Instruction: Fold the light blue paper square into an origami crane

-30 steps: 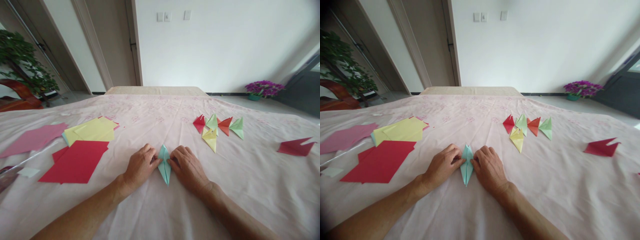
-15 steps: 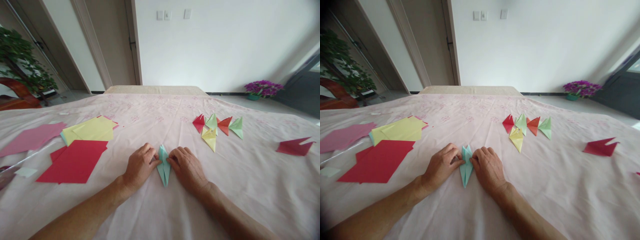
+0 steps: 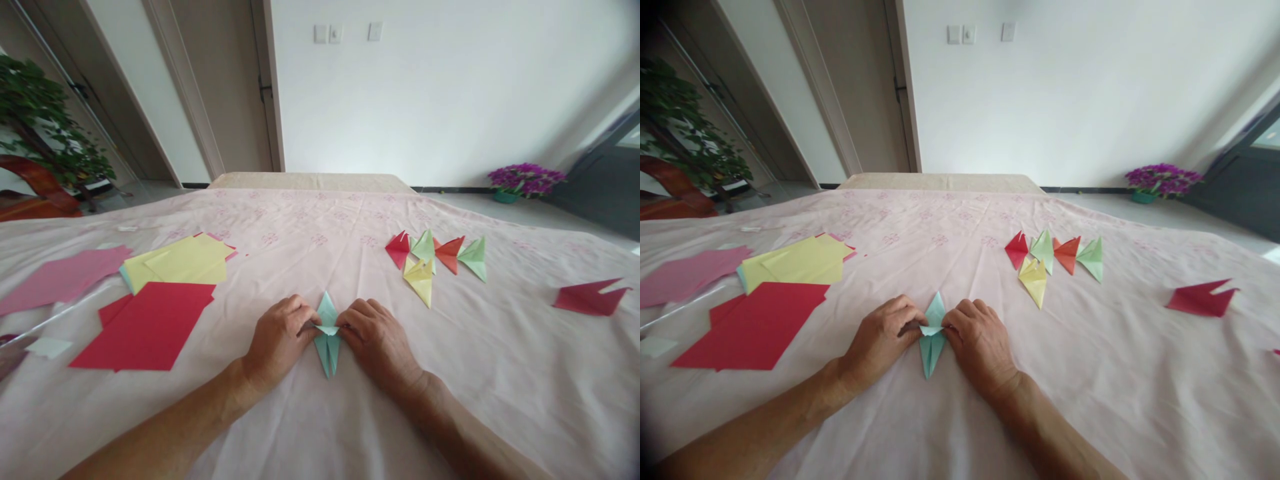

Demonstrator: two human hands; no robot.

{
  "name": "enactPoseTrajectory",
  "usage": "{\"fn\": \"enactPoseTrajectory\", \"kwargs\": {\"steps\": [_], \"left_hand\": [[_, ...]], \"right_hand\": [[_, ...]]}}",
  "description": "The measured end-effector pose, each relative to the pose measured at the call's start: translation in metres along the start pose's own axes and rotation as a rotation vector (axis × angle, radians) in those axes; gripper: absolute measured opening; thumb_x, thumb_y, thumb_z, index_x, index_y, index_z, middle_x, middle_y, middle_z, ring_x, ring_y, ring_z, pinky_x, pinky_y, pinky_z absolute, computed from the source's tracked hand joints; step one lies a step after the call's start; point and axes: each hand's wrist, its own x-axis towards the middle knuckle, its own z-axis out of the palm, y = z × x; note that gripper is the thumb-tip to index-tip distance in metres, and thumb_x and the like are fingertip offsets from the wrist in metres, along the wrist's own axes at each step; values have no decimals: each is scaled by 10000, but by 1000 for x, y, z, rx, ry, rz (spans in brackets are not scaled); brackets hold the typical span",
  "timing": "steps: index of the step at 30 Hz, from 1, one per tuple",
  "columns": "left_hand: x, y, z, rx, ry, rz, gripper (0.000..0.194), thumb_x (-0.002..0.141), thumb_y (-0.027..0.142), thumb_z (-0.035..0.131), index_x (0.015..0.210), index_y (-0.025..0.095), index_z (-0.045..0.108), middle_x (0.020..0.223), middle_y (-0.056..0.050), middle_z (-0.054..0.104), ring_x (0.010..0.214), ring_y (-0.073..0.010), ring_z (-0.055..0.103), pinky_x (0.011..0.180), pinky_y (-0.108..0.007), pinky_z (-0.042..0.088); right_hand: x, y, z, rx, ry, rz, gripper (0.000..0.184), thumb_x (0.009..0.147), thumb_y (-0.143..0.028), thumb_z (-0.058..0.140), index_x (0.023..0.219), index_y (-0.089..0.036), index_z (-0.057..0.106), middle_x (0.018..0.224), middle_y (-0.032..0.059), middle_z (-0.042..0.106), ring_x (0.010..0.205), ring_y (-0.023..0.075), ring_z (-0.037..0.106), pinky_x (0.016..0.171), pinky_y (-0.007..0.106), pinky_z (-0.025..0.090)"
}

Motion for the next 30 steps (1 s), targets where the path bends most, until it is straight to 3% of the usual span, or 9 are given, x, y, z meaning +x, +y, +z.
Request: {"fn": "enactPoseTrajectory", "kwargs": {"steps": [8,14,20,25,30], "left_hand": [[4,0,2,120,12,-5,127,857,324,631,795,215,613,818,-4,616,798,-174,573,701,-284,420],[7,3,4,242,1,-26,158,872,343,607,802,204,581,832,-15,594,802,-189,564,720,-310,413],[6,3,5,236,20,-51,180,859,361,621,818,206,540,847,-9,581,819,-196,563,733,-322,417],[5,2,5,171,71,-40,170,827,301,672,850,208,531,874,-1,578,830,-184,570,740,-306,431],[4,4,5,192,34,25,69,869,256,618,820,213,595,851,-13,597,820,-183,564,751,-312,431]], "right_hand": [[5,-4,2,-68,8,51,144,912,-308,569,799,-225,600,802,10,606,781,172,520,693,284,374],[6,-11,4,-170,-2,102,133,904,-306,570,805,-217,560,812,21,593,791,190,508,697,302,346],[4,-9,8,-132,65,135,119,874,-319,611,856,-221,546,823,16,593,789,196,511,677,298,335],[4,-8,8,-99,66,83,80,862,-258,634,848,-219,566,818,13,606,791,189,519,677,290,346],[4,-11,5,-147,29,13,89,895,-255,601,815,-218,615,818,25,608,796,189,507,708,300,355]]}}
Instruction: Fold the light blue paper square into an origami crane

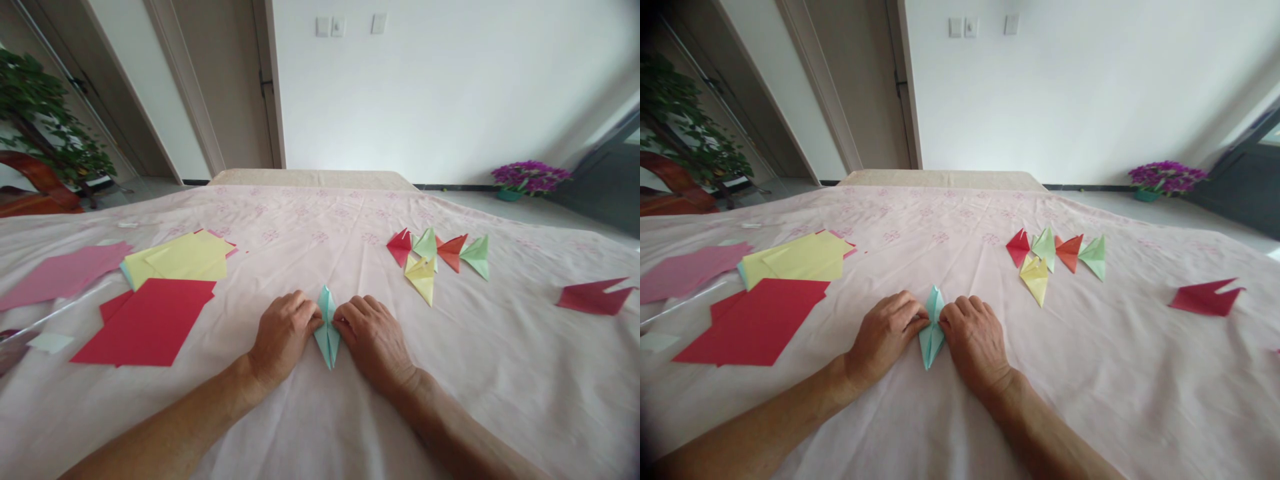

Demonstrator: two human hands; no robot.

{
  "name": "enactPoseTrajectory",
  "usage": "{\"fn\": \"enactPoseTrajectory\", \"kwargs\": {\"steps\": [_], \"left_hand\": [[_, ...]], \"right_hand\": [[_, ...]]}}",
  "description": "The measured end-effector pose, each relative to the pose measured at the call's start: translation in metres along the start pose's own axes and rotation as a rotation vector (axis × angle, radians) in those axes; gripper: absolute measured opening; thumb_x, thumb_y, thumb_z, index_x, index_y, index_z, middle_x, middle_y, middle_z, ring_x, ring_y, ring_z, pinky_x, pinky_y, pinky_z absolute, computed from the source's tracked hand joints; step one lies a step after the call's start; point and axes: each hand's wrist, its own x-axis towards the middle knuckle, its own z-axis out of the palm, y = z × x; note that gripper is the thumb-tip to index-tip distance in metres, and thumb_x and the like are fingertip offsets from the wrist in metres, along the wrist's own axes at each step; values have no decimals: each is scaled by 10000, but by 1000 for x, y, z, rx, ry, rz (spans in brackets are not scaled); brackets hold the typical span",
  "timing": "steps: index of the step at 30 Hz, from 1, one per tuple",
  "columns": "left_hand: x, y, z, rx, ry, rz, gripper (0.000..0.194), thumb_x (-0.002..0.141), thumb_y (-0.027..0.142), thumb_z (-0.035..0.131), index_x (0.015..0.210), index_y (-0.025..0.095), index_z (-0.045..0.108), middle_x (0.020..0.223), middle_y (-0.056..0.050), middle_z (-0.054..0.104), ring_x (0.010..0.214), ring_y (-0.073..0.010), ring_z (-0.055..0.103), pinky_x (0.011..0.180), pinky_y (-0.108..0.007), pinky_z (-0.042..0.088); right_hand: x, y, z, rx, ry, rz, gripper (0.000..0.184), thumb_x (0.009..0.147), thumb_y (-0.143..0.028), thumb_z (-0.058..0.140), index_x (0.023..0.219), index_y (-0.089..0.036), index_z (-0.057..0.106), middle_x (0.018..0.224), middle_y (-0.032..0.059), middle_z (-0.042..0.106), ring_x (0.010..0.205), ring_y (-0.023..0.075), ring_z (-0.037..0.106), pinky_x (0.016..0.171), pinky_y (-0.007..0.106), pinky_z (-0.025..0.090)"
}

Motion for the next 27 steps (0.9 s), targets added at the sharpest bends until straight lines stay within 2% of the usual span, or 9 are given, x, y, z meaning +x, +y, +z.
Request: {"fn": "enactPoseTrajectory", "kwargs": {"steps": [6,13,19,27], "left_hand": [[-6,0,-2,51,-18,83,90,905,250,560,898,219,644,855,-25,628,847,-195,564,770,-339,434],[-11,1,-6,77,-23,135,131,857,209,630,988,212,641,998,-36,668,956,-215,582,842,-374,466],[-12,2,-2,78,7,175,183,860,156,611,1033,207,641,1103,-60,659,1065,-239,574,919,-408,466],[-6,3,1,55,26,166,228,915,304,536,1049,146,633,1110,-101,652,1112,-250,555,992,-426,434]], "right_hand": [[-2,0,-2,1,-20,-64,175,934,-239,535,814,-229,662,819,42,597,807,191,499,737,306,366],[-3,-1,-3,22,-16,-47,141,921,-299,560,870,-248,681,838,40,607,836,200,497,749,312,379],[-6,-1,-5,-7,-23,-48,114,907,-310,580,913,-262,683,867,37,616,841,204,496,739,320,376],[-6,-2,-7,-81,-35,-95,152,931,-328,535,865,-254,651,901,35,619,837,210,485,724,344,350]]}}
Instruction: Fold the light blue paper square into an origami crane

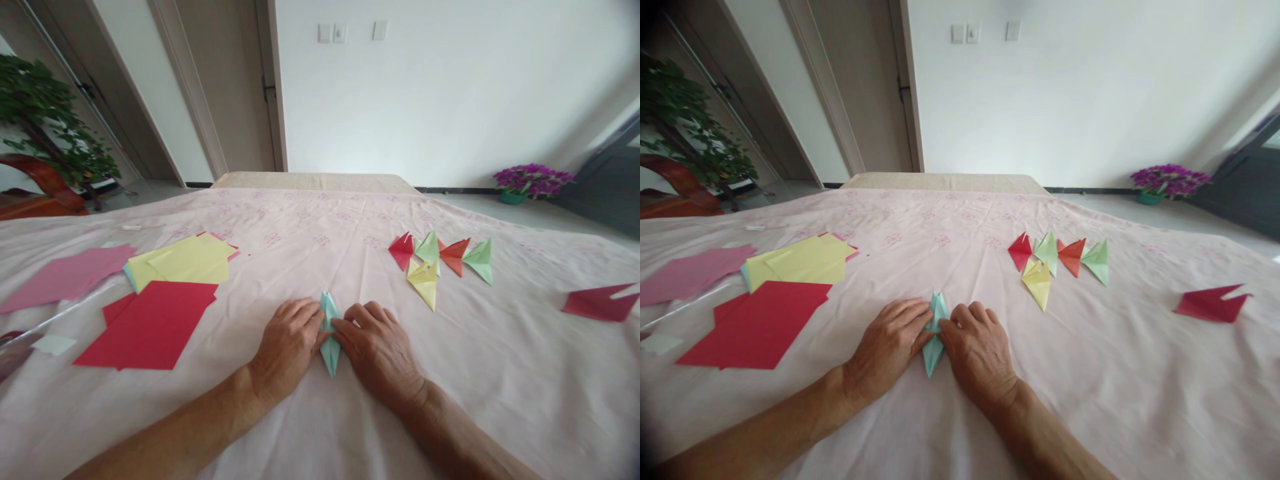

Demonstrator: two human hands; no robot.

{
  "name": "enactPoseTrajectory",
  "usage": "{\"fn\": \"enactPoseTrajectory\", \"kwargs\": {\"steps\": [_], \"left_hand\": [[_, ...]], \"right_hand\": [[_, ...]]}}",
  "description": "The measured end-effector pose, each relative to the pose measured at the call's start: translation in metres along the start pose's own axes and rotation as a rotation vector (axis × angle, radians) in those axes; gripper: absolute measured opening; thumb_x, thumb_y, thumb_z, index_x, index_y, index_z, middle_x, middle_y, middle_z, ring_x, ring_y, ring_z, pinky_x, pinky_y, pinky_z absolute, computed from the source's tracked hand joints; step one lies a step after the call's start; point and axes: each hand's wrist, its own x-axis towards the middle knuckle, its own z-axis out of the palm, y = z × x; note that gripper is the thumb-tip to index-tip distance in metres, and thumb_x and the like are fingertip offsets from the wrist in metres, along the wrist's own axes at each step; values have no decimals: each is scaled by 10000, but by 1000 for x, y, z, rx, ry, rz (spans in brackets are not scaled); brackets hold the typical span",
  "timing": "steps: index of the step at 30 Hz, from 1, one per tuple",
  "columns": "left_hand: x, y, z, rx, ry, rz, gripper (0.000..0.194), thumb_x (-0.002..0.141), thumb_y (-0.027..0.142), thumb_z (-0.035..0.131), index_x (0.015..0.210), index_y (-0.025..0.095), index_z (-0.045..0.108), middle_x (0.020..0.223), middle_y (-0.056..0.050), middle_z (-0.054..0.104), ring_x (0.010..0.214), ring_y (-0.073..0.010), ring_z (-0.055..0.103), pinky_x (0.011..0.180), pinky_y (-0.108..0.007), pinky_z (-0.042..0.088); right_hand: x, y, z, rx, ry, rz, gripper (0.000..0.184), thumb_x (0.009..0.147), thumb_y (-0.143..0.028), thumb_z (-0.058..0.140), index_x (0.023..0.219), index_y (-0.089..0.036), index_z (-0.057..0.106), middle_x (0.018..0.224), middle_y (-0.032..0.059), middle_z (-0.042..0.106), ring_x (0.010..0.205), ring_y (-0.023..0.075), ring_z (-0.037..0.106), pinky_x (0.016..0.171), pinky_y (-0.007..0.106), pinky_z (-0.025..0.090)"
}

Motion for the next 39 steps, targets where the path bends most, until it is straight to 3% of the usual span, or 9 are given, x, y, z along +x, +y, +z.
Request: {"fn": "enactPoseTrajectory", "kwargs": {"steps": [5,11,18,24,28,31,35,39], "left_hand": [[-1,2,-3,1,25,5,212,903,271,556,1068,152,613,1124,-112,632,1104,-253,558,984,-440,440],[-4,0,5,-37,55,94,321,911,91,492,1226,141,519,1195,-97,625,1149,-192,557,1063,-383,406],[-4,0,12,47,14,149,306,946,219,468,1223,118,548,1253,-148,614,1186,-245,567,1075,-466,407],[-5,3,10,72,9,140,290,936,187,475,1200,112,570,1326,-169,555,1228,-261,535,1048,-439,447],[-5,2,9,41,4,140,291,935,162,470,1208,124,564,1303,-151,570,1234,-247,528,1047,-422,453],[-5,2,7,18,-15,156,307,925,142,480,1222,123,554,1300,-146,565,1256,-243,505,1070,-421,430],[-5,2,5,14,-20,184,312,917,102,469,1215,116,560,1267,-145,581,1246,-244,513,1073,-419,427],[-5,2,6,34,-13,209,319,910,85,473,1213,114,569,1256,-144,595,1224,-258,532,1069,-437,433]], "right_hand": [[0,2,-2,-17,10,-63,145,945,-286,514,940,-268,658,1024,41,632,921,226,490,748,364,340],[0,1,-1,-31,-13,-91,91,920,-235,554,917,-242,644,978,41,655,933,231,488,756,364,341],[-2,3,5,18,66,-99,61,890,-207,590,865,-223,644,906,28,660,877,205,508,743,349,341],[-2,3,4,128,79,-76,137,899,-195,544,845,-220,668,871,36,663,832,184,542,745,334,363],[-1,8,4,306,71,-8,186,905,-205,508,851,-225,685,890,33,680,834,171,575,777,305,409],[7,22,8,500,47,119,208,889,-224,504,843,-225,707,862,24,699,824,161,613,776,279,444],[32,48,11,674,-76,392,271,868,-328,500,950,-197,723,710,22,691,606,148,611,550,242,437],[58,58,12,612,-167,408,293,839,-394,531,847,-185,737,644,12,674,569,140,593,514,230,404]]}}
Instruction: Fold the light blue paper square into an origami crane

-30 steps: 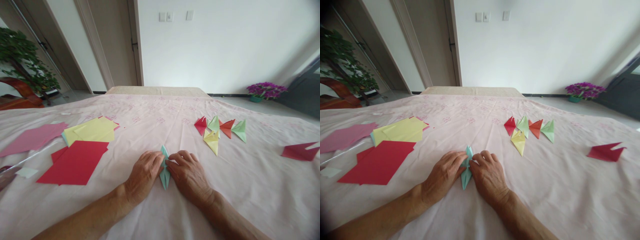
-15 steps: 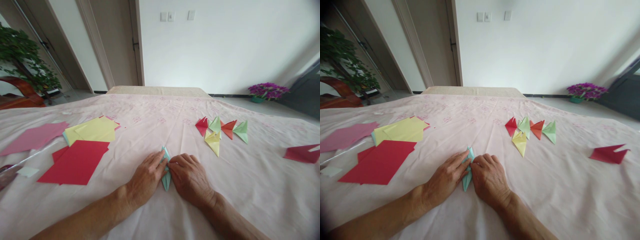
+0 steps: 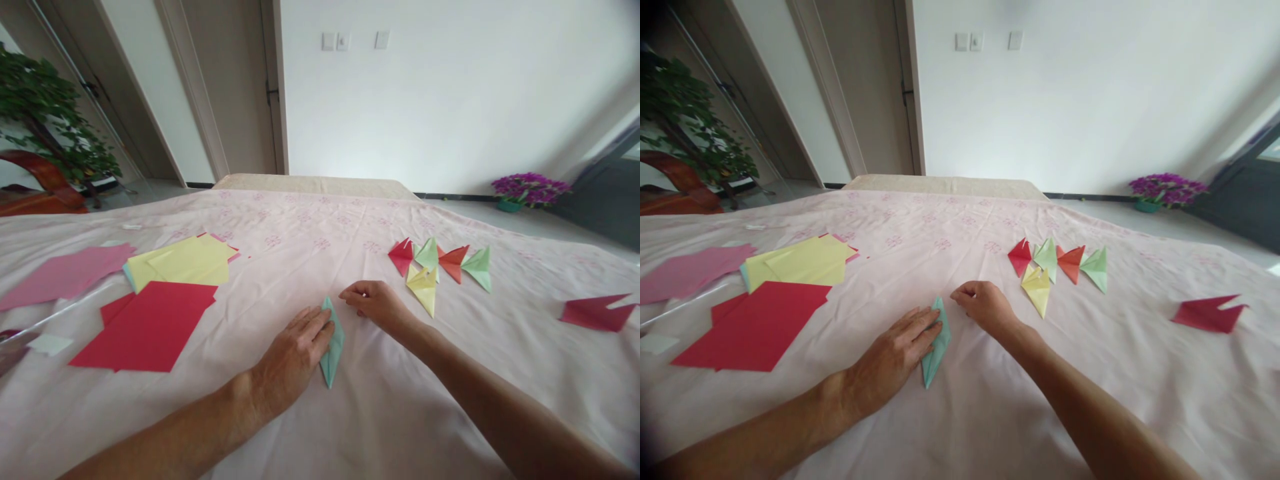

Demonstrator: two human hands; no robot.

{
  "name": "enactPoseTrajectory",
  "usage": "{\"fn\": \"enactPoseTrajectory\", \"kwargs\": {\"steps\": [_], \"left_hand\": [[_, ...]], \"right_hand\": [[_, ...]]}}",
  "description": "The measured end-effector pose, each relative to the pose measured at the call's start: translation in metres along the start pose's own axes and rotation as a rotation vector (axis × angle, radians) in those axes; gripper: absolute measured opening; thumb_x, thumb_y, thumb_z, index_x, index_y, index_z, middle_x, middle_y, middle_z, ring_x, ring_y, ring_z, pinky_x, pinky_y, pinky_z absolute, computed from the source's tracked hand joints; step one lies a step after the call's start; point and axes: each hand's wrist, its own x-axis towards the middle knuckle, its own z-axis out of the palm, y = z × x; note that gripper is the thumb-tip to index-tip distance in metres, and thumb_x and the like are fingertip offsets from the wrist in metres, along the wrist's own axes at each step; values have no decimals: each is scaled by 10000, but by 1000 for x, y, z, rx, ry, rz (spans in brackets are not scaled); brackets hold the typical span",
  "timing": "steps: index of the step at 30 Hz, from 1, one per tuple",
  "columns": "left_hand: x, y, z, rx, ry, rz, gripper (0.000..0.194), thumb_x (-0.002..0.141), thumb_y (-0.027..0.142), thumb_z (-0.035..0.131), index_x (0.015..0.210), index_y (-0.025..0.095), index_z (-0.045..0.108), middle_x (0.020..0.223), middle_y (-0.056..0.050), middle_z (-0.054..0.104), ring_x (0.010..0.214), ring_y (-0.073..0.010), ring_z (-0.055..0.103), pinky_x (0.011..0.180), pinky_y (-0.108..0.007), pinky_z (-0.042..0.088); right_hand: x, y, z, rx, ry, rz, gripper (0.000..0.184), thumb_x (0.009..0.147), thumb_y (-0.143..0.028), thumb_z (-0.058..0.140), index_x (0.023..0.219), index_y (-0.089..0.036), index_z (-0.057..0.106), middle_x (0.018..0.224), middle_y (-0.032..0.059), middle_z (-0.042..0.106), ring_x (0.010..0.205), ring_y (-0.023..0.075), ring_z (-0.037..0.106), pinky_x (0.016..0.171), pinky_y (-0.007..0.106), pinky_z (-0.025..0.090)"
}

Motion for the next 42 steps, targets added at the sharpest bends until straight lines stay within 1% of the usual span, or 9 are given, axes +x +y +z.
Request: {"fn": "enactPoseTrajectory", "kwargs": {"steps": [4,8,11,14,19,24,28,35,42], "left_hand": [[0,-1,1,-7,38,12,293,927,109,452,1186,117,588,1257,-148,601,1227,-257,534,1048,-441,459],[1,-2,0,-22,57,21,300,937,105,422,1184,116,593,1246,-144,613,1228,-243,537,1042,-422,471],[1,-3,-1,-28,43,28,310,937,94,416,1191,120,591,1235,-132,625,1219,-228,546,1051,-408,463],[1,-3,-1,-21,25,38,323,942,92,400,1204,133,584,1241,-115,627,1223,-217,543,1061,-405,450],[1,-5,-1,11,22,56,314,951,127,405,1213,140,578,1255,-118,622,1237,-238,530,1082,-468,407],[2,-5,-2,-17,-6,73,314,939,99,411,1205,124,577,1243,-115,631,1212,-210,553,1089,-420,407],[4,-5,-5,-26,-23,69,312,931,90,421,1195,126,583,1242,-109,634,1203,-201,558,1093,-404,407],[5,-6,-6,-24,-35,93,303,933,94,420,1189,119,580,1245,-110,629,1212,-198,550,1106,-387,387],[5,-7,-4,-21,-44,106,323,940,99,403,1219,118,564,1244,-108,630,1219,-202,546,1106,-396,388]], "right_hand": [[12,-10,5,-85,13,-23,260,815,-418,562,806,-235,747,713,0,703,663,151,612,557,234,388],[13,-16,9,-181,9,16,222,759,-449,617,769,-273,750,712,-10,708,671,166,623,541,248,352],[13,-20,9,-235,13,44,171,745,-422,624,776,-305,745,744,-27,716,697,169,634,553,251,347],[12,-22,10,-280,23,60,163,752,-395,610,763,-295,738,750,-19,715,717,173,638,572,255,348],[12,-23,13,-317,59,49,178,779,-365,572,783,-270,723,802,1,716,762,188,629,604,268,340],[11,-19,7,-269,27,8,178,802,-367,556,784,-269,705,782,-19,705,720,159,618,578,248,341],[8,-17,6,-228,15,-1,143,784,-351,585,789,-250,685,758,-20,693,692,148,611,552,239,336],[2,-19,12,-250,63,-19,130,752,-374,651,766,-245,651,761,-25,666,688,138,582,574,249,326],[-1,-15,20,-328,132,-97,117,777,-344,658,778,-238,607,832,-21,638,791,148,560,644,253,330]]}}
